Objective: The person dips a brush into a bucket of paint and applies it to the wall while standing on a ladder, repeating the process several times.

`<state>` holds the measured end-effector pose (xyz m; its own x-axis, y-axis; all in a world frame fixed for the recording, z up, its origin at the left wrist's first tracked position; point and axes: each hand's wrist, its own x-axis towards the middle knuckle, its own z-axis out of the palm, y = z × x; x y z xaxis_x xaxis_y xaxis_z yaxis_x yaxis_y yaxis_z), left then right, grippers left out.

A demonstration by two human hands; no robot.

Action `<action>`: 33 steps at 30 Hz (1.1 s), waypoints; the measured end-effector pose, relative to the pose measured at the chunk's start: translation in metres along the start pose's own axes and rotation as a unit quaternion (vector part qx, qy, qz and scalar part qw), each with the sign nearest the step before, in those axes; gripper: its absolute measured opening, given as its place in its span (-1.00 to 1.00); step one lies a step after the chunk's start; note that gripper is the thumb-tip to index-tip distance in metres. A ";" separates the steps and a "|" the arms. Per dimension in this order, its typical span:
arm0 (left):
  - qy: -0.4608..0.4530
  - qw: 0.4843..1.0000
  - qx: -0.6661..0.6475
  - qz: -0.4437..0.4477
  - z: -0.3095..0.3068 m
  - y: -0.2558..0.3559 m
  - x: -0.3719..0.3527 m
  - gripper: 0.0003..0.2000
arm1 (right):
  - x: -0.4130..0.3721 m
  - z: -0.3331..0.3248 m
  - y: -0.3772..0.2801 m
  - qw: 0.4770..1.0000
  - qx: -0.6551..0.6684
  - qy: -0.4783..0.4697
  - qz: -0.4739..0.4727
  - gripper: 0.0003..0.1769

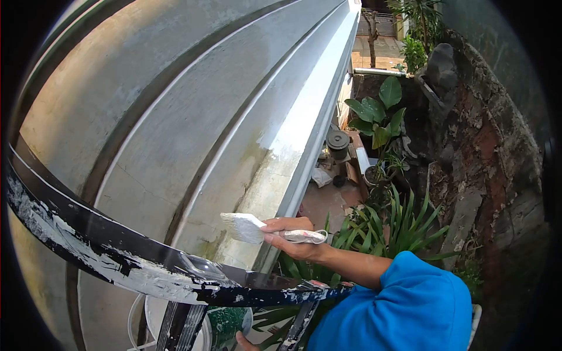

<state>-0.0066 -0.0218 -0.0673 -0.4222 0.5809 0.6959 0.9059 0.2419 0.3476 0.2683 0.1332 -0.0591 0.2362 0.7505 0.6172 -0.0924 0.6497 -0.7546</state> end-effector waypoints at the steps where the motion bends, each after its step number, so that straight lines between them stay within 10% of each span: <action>1: 0.001 1.000 -0.014 0.002 0.000 0.001 0.000 0.17 | -0.009 -0.002 -0.010 1.000 -0.024 0.003 -0.008 -0.76; 8: -0.014 0.997 -0.072 0.027 -0.010 0.011 0.008 0.07 | -0.079 -0.010 -0.058 0.993 -0.022 0.073 0.094 -0.73; 33: -0.070 0.979 -0.150 0.122 -0.017 0.015 0.010 0.10 | -0.128 -0.003 -0.052 0.965 -0.180 0.136 -0.135 -0.62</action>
<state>0.0026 -0.0256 -0.0448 -0.1664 0.6993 0.6952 0.9196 -0.1443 0.3653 0.2457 0.0026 -0.0994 0.4535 0.4685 0.7582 0.3379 0.6968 -0.6327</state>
